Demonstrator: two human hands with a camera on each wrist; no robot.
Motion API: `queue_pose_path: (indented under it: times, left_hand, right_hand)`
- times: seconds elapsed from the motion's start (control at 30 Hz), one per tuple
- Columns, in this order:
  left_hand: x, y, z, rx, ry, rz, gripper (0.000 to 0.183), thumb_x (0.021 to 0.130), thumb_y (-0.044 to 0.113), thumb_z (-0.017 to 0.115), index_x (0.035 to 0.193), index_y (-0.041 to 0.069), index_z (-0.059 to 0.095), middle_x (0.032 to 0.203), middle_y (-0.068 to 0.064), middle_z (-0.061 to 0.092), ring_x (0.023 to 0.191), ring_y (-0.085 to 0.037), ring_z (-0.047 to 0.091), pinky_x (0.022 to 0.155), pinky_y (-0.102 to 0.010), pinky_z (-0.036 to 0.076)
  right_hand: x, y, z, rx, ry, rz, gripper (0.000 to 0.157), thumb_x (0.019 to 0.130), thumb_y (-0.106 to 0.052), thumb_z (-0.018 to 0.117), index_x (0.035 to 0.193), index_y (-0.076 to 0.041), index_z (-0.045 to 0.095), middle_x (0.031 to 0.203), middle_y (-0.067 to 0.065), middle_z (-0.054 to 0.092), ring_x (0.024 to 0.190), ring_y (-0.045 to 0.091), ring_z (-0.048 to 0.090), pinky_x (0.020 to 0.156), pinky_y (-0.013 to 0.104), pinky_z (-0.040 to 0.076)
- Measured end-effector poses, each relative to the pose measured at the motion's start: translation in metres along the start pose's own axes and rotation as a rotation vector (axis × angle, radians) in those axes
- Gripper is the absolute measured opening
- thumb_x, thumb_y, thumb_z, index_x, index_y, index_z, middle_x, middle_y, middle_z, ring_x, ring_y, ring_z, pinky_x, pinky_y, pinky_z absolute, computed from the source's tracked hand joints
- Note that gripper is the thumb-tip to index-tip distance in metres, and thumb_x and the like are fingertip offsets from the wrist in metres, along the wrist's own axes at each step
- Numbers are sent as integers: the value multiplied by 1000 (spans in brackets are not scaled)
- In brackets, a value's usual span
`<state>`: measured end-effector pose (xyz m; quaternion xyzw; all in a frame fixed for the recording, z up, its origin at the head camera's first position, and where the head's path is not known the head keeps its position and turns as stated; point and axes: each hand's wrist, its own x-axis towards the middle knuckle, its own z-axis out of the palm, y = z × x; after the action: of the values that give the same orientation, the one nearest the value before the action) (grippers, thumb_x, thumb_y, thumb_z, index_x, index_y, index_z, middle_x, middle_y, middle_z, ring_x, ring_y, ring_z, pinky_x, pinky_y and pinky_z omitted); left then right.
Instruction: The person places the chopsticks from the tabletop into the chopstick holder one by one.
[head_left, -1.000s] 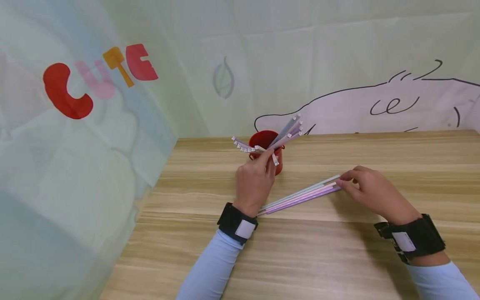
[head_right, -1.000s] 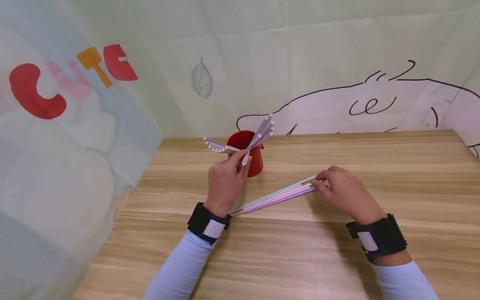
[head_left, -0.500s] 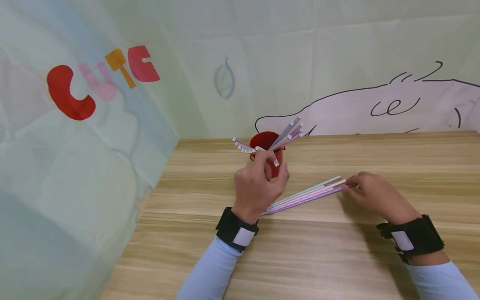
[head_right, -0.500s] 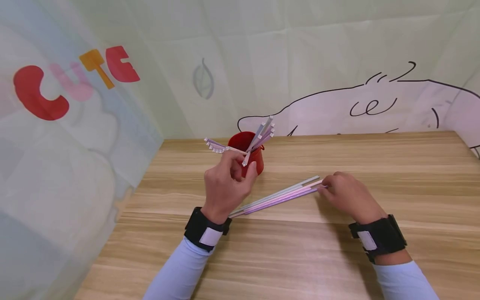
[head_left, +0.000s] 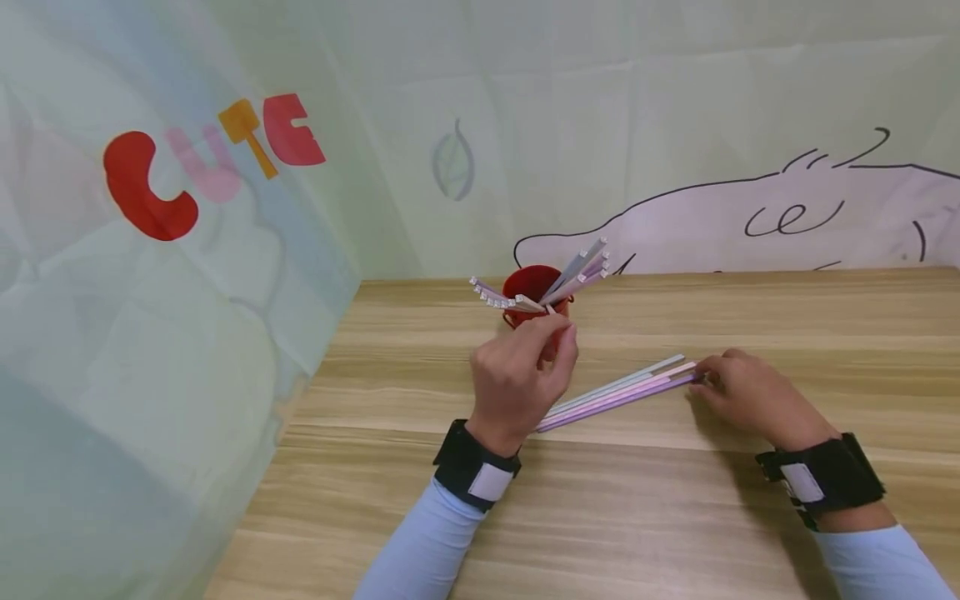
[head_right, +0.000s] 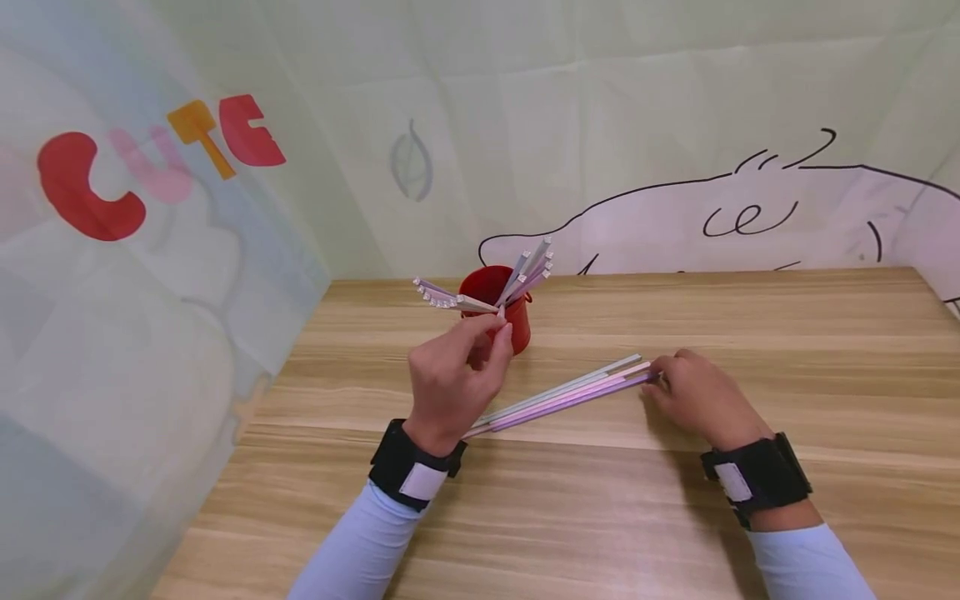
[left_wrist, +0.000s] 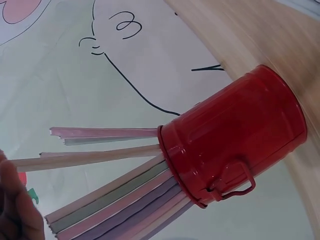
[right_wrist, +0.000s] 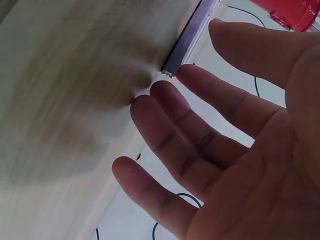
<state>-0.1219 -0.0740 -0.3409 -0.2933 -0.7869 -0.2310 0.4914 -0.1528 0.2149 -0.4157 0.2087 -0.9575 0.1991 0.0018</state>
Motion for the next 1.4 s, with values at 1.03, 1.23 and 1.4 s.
queue_pose_path:
  times: [1.03, 1.23, 1.4]
  left_hand:
    - [-6, -1, 4, 3, -121, -64, 21, 86, 19, 57, 100, 7, 67, 73, -1, 66, 54, -6, 51, 45, -15, 42]
    - [-9, 0, 6, -3, -163, -51, 22, 86, 22, 58, 100, 7, 66, 73, 0, 66, 54, -7, 51, 47, -15, 43]
    - [-10, 1, 9, 17, -215, -45, 22, 86, 24, 57, 101, 9, 66, 66, 3, 60, 50, -5, 43, 40, -15, 33]
  right_hand:
    - [-1, 5, 0, 42, -97, -18, 7, 78, -8, 70, 83, -8, 65, 74, 2, 61, 65, 16, 51, 57, 37, 48]
    - [-2, 4, -1, 62, -111, -52, 8, 78, -11, 71, 80, -12, 64, 68, -3, 56, 61, 13, 45, 53, 32, 41]
    - [-4, 4, -3, 89, -112, -58, 7, 79, -11, 70, 79, -12, 64, 68, -4, 55, 61, 13, 45, 53, 32, 41]
